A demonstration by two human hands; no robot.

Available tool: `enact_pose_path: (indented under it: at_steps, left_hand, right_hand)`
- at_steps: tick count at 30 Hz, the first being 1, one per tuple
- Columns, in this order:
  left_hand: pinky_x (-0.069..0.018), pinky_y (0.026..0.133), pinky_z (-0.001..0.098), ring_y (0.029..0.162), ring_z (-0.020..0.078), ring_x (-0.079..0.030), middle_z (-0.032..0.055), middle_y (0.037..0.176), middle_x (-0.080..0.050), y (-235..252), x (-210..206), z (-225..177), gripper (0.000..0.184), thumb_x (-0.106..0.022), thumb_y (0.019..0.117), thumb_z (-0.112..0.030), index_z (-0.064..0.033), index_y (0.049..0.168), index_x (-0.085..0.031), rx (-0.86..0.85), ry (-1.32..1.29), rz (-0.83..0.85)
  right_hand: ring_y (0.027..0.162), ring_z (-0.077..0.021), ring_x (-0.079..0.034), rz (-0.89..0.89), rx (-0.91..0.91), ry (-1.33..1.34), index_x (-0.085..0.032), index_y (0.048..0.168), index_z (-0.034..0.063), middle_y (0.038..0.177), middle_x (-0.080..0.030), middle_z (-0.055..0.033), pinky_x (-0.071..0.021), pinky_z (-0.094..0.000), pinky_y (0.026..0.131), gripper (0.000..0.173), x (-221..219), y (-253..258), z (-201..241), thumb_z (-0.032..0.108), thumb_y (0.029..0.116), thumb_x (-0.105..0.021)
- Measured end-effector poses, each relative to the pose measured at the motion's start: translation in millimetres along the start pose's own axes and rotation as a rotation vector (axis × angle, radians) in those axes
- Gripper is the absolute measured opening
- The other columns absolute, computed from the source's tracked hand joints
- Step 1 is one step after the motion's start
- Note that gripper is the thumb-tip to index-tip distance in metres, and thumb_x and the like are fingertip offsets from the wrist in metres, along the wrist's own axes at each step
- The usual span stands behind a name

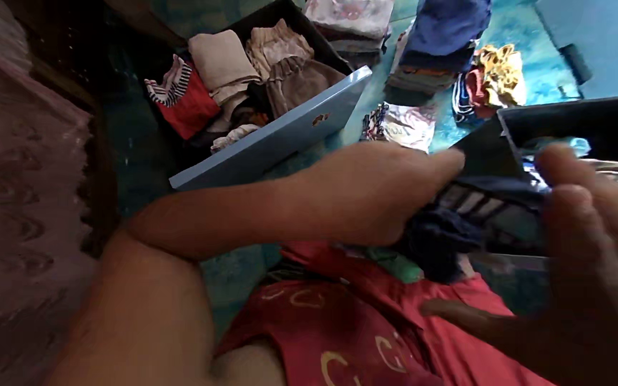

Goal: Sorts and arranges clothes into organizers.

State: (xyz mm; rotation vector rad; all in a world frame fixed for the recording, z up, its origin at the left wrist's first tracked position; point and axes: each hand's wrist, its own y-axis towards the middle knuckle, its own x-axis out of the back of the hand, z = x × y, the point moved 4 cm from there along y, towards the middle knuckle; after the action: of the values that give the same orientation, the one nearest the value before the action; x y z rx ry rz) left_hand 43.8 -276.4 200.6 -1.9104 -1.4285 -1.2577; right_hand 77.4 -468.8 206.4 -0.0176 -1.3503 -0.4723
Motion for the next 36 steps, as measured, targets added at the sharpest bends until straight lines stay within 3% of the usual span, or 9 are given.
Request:
enact_pose_path:
  at_steps: [3,8,10,15,19,23,26,28,36]
  left_hand:
    - [-0.0553,0.074,0.0390,0.087,0.0276,-0.067,0.0107,0.093,-0.068,0,9,26,0.049,-0.077,0.0802,-0.011,-0.0028,0.126,-0.061,0.035,0.170,-0.131]
    - [-0.0563,0.076,0.0378,0.090,0.0273,-0.067,0.0149,0.100,-0.067,-18,-2,82,0.052,-0.079,0.0724,-0.026,-0.0007,0.114,-0.061,0.088,0.228,-0.382]
    - [-0.0570,0.080,0.0403,0.093,0.0274,-0.068,0.0155,0.101,-0.069,-27,14,97,0.049,-0.082,0.0770,-0.021,0.0009,0.114,-0.060,0.132,0.038,-0.378]
    - [-0.0568,0.089,0.0317,0.102,0.0110,-0.067,0.0101,0.118,-0.066,-90,69,206,0.035,-0.065,0.0993,-0.026,-0.0025,0.124,-0.058,0.591,-0.259,-0.396]
    - [-0.0477,0.098,0.0636,0.109,0.0403,-0.065,0.0257,0.116,-0.067,-149,18,300,0.032,-0.062,0.1025,-0.021,0.0043,0.122,-0.065,1.021,-0.202,0.015]
    - [-0.0458,0.102,0.0651,0.119,0.0430,-0.061,0.0280,0.126,-0.063,-163,-46,325,0.061,-0.070,0.0975,-0.036,0.0022,0.142,-0.050,1.041,-0.299,0.212]
    - [-0.0472,0.100,0.0599,0.115,0.0397,-0.062,0.0267,0.124,-0.063,-157,-53,320,0.056,-0.071,0.0975,-0.030,0.0048,0.137,-0.052,0.984,-0.391,0.268]
    - [-0.0475,0.104,0.0586,0.121,0.0395,-0.060,0.0256,0.131,-0.060,-157,-59,323,0.067,-0.083,0.0852,-0.027,0.0017,0.138,-0.054,0.930,-0.319,0.162]
    - [-0.0447,0.108,0.0572,0.134,0.0439,-0.049,0.0296,0.147,-0.044,-142,-61,325,0.094,-0.085,0.0817,-0.019,0.0027,0.156,-0.031,0.833,-0.220,0.136]
  right_hand:
    - [0.143,-0.0499,-0.041,-0.066,0.001,-0.095,-0.029,0.160,0.0120,0.158,-0.035,-0.0312,-0.0255,-0.0807,0.107,0.097,-31,53,8,0.048,0.0841,-0.076]
    - [0.096,-0.0400,-0.069,-0.042,-0.044,0.048,-0.030,0.157,-0.0039,0.108,-0.071,-0.0209,-0.0528,-0.0614,0.083,0.097,-78,128,-25,0.012,0.0757,-0.080]
    - [0.092,-0.0403,-0.070,0.028,-0.041,0.142,-0.059,0.136,-0.0014,0.100,-0.072,-0.0195,-0.0558,-0.0590,0.078,0.065,-89,147,-37,0.013,0.0768,-0.080]
    - [0.097,-0.0321,-0.069,0.122,-0.107,0.305,-0.063,0.131,0.0028,0.110,-0.071,-0.0189,-0.0553,-0.0585,0.084,0.050,-77,160,-91,0.013,0.0831,-0.072]
    - [0.097,0.0043,-0.063,0.019,-0.235,0.474,-0.061,0.127,0.0116,0.110,-0.067,0.0048,-0.0561,-0.0219,0.087,0.047,-69,173,-132,0.018,0.0817,-0.071]
    - [0.101,0.0084,-0.063,-0.065,-0.125,0.708,-0.063,0.120,0.0235,0.109,-0.067,0.0206,-0.0557,-0.0167,0.091,0.039,-80,205,-139,0.019,0.0836,-0.075]
    - [0.107,0.0035,-0.063,-0.093,-0.005,0.726,-0.060,0.125,0.0159,0.115,-0.066,0.0148,-0.0552,-0.0228,0.097,0.040,-91,231,-143,0.022,0.0880,-0.073]
    - [0.108,0.0021,-0.064,-0.103,0.003,0.732,-0.059,0.127,0.0161,0.116,-0.066,0.0143,-0.0556,-0.0233,0.097,0.041,-97,241,-148,0.022,0.0883,-0.074]
    - [0.113,0.0003,-0.063,-0.167,-0.056,0.857,-0.058,0.127,0.0202,0.119,-0.066,0.0162,-0.0540,-0.0263,0.102,0.047,-114,246,-156,0.016,0.0843,-0.077]
